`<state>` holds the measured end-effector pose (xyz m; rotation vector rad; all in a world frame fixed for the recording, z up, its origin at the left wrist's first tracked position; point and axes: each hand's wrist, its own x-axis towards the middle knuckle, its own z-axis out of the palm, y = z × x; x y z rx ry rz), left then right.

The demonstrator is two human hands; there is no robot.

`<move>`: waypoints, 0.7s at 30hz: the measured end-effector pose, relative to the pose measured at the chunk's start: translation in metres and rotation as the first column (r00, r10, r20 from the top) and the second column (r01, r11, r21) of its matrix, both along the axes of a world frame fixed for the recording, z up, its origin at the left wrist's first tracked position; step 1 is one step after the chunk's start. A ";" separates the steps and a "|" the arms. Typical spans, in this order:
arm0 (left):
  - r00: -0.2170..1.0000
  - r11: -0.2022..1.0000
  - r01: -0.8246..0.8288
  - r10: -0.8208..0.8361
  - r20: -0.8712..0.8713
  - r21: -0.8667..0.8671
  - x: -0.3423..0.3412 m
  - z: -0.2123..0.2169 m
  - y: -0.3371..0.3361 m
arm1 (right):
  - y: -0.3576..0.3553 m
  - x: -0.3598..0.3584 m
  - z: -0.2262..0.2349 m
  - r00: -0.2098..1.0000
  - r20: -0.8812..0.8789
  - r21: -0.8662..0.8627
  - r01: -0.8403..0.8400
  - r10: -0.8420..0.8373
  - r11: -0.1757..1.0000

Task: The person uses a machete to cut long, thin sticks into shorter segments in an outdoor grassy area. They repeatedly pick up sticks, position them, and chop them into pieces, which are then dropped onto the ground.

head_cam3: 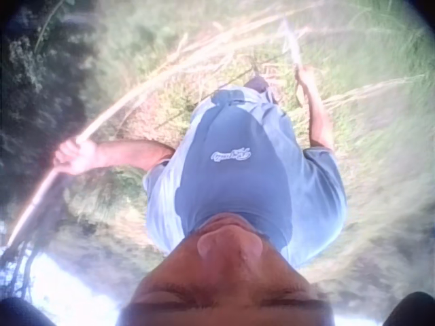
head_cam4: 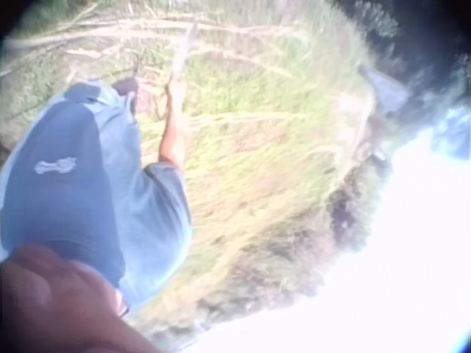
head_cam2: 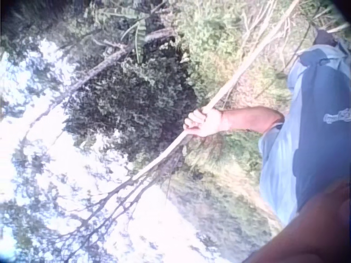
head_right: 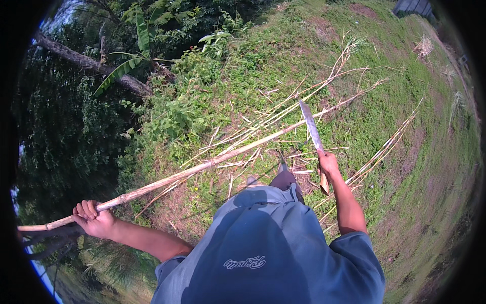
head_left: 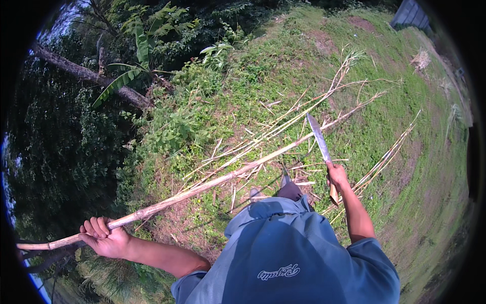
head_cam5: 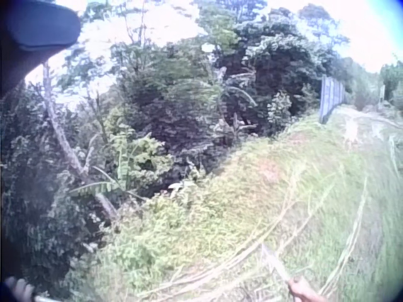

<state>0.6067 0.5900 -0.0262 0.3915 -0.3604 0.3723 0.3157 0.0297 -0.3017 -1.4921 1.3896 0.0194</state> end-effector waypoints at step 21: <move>0.340 0.769 -0.522 0.584 -0.737 0.369 0.005 -0.043 0.098 | 0.061 0.041 -0.018 0.936 0.224 0.116 -0.303 0.273 0.946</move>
